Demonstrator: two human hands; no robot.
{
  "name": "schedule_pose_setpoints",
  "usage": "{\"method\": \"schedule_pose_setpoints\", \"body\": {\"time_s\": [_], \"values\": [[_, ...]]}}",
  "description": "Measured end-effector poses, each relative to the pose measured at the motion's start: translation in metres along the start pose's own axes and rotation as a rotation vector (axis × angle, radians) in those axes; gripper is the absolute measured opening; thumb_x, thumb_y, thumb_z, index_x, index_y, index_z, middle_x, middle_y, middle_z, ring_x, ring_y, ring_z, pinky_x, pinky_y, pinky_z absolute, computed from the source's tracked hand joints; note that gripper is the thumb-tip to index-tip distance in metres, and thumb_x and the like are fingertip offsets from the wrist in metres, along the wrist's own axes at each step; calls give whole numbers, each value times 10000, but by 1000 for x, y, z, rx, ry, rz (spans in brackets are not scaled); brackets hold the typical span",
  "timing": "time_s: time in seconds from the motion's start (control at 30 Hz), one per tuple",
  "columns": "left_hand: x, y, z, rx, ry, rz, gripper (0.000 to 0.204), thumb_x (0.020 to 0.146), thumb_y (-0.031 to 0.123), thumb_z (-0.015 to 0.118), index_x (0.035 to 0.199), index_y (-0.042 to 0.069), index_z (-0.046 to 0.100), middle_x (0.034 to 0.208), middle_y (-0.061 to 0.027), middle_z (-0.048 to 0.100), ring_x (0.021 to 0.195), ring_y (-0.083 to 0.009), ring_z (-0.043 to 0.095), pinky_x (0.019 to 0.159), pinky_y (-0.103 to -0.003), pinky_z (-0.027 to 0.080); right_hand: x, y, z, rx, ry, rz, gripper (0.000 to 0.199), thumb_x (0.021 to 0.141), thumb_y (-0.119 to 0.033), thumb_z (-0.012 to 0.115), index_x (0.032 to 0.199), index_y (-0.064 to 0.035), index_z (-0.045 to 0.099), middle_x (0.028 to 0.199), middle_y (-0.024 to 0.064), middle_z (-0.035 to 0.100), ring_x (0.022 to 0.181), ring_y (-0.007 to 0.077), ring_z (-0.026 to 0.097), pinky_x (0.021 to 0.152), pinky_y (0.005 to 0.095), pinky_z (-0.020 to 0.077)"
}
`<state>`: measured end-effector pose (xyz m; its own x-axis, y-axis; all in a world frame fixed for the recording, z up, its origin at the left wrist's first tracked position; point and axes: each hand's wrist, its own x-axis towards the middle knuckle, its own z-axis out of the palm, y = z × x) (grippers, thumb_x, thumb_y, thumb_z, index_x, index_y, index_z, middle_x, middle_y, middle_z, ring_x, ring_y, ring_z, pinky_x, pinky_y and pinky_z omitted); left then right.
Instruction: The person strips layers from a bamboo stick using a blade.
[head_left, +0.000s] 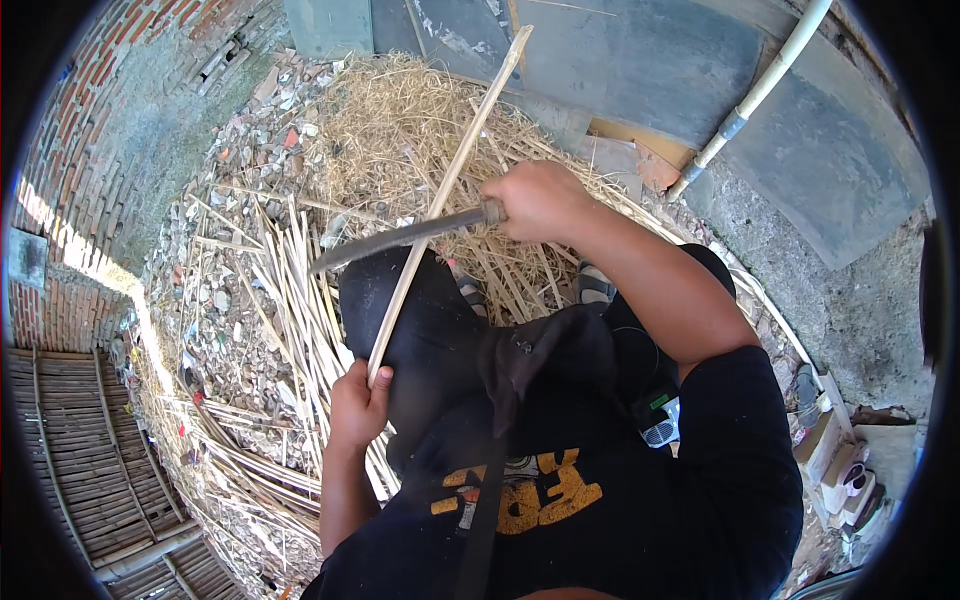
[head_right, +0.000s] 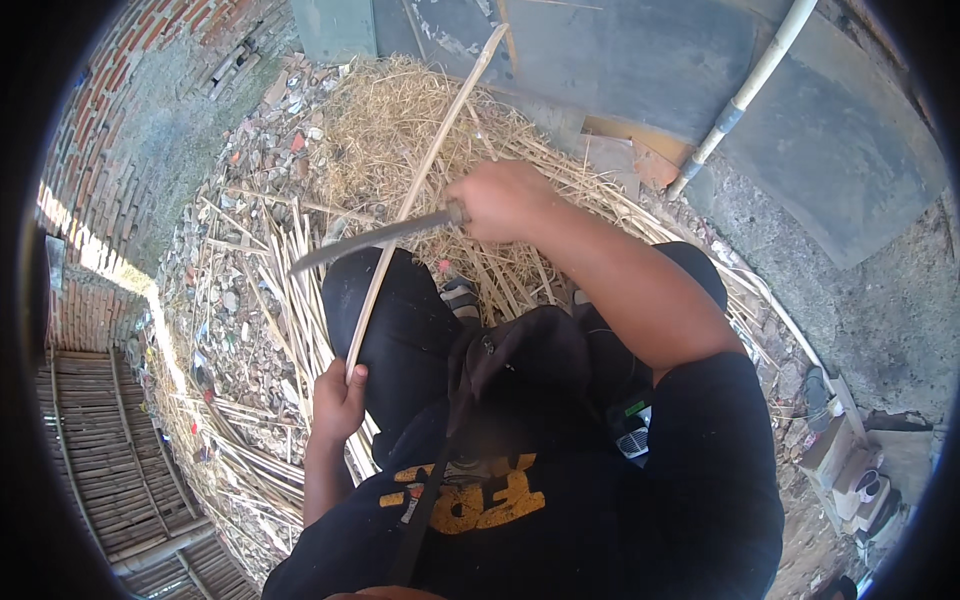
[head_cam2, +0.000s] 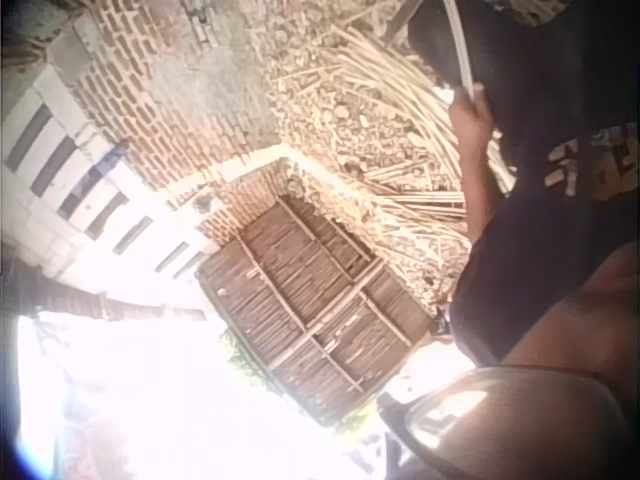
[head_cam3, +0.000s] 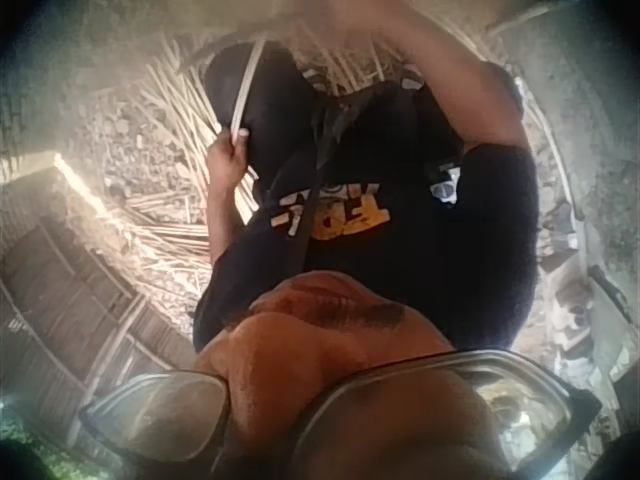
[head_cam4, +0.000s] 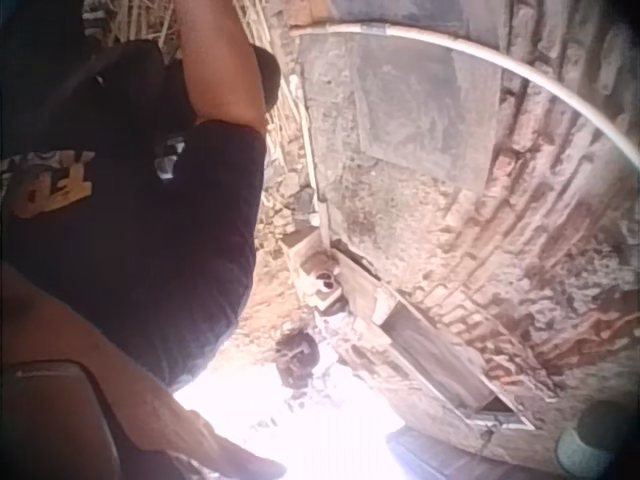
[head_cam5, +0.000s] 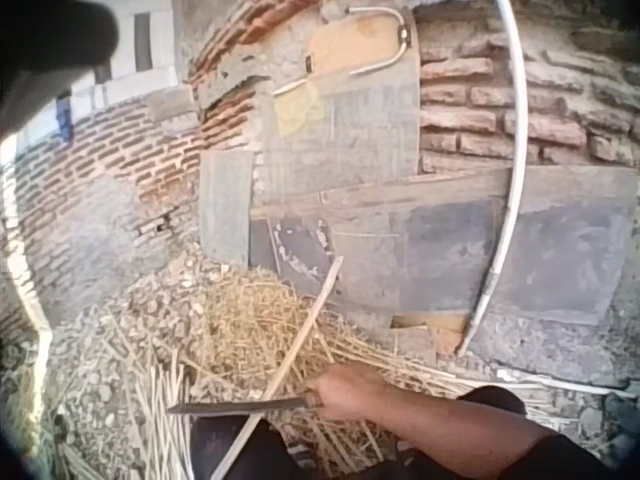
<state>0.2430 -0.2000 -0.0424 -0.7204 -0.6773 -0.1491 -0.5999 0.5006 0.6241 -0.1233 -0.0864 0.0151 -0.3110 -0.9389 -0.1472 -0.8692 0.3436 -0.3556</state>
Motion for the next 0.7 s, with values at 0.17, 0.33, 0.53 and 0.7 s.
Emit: {"method": "schedule_pose_setpoints", "body": {"time_s": [0.17,0.33,0.53,0.7], "values": [[3,12,2,130,73,31,457,1018,381,621,796,-7,528,626,-241,578,603,-472,585,569,-492,449,11,21,17,100,131,79,196,797,-159,685,985,-130,730,897,122,730,922,319,721,821,458,577],[-5,11,-2,124,66,25,471,1016,389,625,787,-10,524,620,-239,574,603,-468,590,569,-484,451,7,-3,18,-33,89,-36,264,779,-167,696,1039,-128,725,883,143,728,896,339,719,800,476,576],[2,17,-2,144,61,18,473,1014,397,628,794,-10,527,618,-237,573,589,-458,581,560,-478,447,16,32,18,65,203,62,215,798,-147,675,1009,-138,716,897,128,728,889,328,719,789,480,575],[-2,8,0,89,40,37,477,1019,403,619,800,-10,524,614,-228,569,586,-446,586,563,-468,449,9,10,17,22,142,-22,206,806,-158,673,1006,-138,717,875,126,726,888,319,720,779,478,569]]}}
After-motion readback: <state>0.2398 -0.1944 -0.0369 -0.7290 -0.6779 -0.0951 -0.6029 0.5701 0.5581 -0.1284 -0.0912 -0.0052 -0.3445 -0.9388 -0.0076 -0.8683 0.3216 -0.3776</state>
